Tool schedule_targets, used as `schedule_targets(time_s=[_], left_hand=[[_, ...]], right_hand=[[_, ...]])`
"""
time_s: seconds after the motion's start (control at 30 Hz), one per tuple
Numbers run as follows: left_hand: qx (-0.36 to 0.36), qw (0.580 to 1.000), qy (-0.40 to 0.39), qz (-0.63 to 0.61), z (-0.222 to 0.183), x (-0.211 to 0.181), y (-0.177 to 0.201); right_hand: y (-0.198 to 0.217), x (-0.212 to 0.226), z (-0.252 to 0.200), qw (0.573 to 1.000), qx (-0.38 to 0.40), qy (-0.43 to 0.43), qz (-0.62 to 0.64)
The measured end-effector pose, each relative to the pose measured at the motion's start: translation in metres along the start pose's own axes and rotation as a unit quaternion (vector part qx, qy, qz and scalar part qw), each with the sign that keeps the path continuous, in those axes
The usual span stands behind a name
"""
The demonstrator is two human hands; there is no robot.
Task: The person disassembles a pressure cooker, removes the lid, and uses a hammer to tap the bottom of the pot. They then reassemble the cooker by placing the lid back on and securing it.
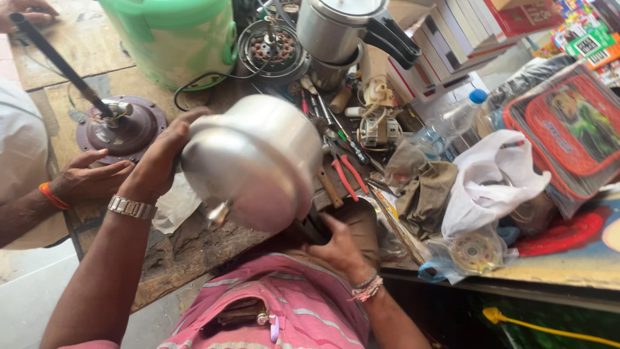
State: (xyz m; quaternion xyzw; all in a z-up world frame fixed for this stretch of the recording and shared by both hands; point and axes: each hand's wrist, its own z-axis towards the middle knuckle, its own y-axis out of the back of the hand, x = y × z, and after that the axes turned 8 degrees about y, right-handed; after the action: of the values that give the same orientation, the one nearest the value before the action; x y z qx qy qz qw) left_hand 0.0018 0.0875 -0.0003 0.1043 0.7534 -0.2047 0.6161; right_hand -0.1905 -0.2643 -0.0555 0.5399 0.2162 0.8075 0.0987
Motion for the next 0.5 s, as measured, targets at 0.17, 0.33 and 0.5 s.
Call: schedule_targets(time_s=[0.17,0.33,0.5], left_hand=[[-0.041,0.993,-0.022,-0.107,0.01,0.015,0.015],[-0.057,0.967,-0.065,-0.24,0.026,0.041,-0.012],[-0.158,0.964,-0.089,-0.197,0.02,0.077,-0.038]], right_hand=[[-0.022,-0.005,0.002,0.894,-0.003,-0.331,0.302],[-0.027,-0.012,0.02,0.861,-0.013,-0.379,0.339],[-0.032,-0.026,0.037,0.83,-0.01,-0.402,0.386]])
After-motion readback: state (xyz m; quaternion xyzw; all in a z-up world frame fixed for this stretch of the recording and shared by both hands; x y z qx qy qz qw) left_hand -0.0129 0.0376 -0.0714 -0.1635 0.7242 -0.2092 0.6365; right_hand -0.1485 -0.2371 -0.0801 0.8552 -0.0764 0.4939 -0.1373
